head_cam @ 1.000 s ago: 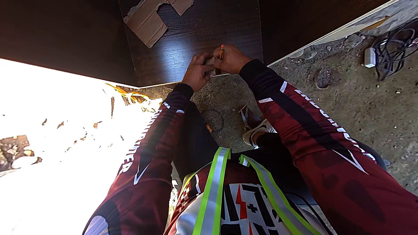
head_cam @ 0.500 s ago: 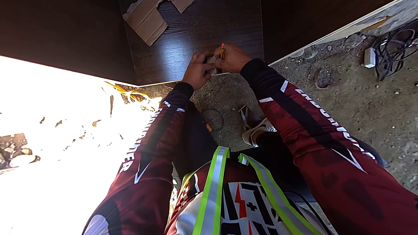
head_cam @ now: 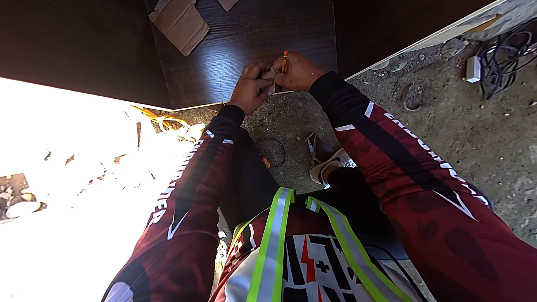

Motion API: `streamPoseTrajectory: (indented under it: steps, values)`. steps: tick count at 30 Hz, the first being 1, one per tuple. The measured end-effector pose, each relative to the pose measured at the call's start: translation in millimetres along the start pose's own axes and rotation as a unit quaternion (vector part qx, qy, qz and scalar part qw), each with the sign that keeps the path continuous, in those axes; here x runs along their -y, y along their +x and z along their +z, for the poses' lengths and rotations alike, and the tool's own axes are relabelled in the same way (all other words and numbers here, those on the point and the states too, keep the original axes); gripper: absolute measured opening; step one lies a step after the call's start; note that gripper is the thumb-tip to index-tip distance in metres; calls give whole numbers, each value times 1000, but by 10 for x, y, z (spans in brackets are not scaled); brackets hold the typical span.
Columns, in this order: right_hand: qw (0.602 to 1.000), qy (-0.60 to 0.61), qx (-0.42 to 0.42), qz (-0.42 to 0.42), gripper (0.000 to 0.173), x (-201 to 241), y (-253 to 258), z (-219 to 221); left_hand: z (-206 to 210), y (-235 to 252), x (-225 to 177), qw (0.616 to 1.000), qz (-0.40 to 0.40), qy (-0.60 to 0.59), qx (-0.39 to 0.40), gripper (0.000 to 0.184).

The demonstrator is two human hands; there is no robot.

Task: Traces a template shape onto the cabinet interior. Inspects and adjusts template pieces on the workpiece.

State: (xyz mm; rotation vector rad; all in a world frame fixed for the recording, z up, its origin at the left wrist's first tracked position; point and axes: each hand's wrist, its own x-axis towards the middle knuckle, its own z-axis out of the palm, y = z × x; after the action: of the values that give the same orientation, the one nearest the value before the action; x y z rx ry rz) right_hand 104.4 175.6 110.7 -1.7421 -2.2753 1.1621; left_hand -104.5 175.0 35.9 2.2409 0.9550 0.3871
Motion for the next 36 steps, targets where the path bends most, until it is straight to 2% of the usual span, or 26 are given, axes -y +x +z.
streamPoseTrajectory:
  steps: [15,21,28,36]
  values:
    - [999,-11,32,-15,22,7,19,23,-13,19,-34,1000,-14,5,6,26]
    - [999,-5,-20,-25,17,-12,21,37,-17,13,-23,1000,-14,6,13,27]
    - [996,64,-56,-36,17,-148,-40,100,-10,16,-36,1000,-16,8,13,30]
    - [994,91,-12,-50,17,-131,-55,118,-15,25,-50,1000,-13,8,11,25]
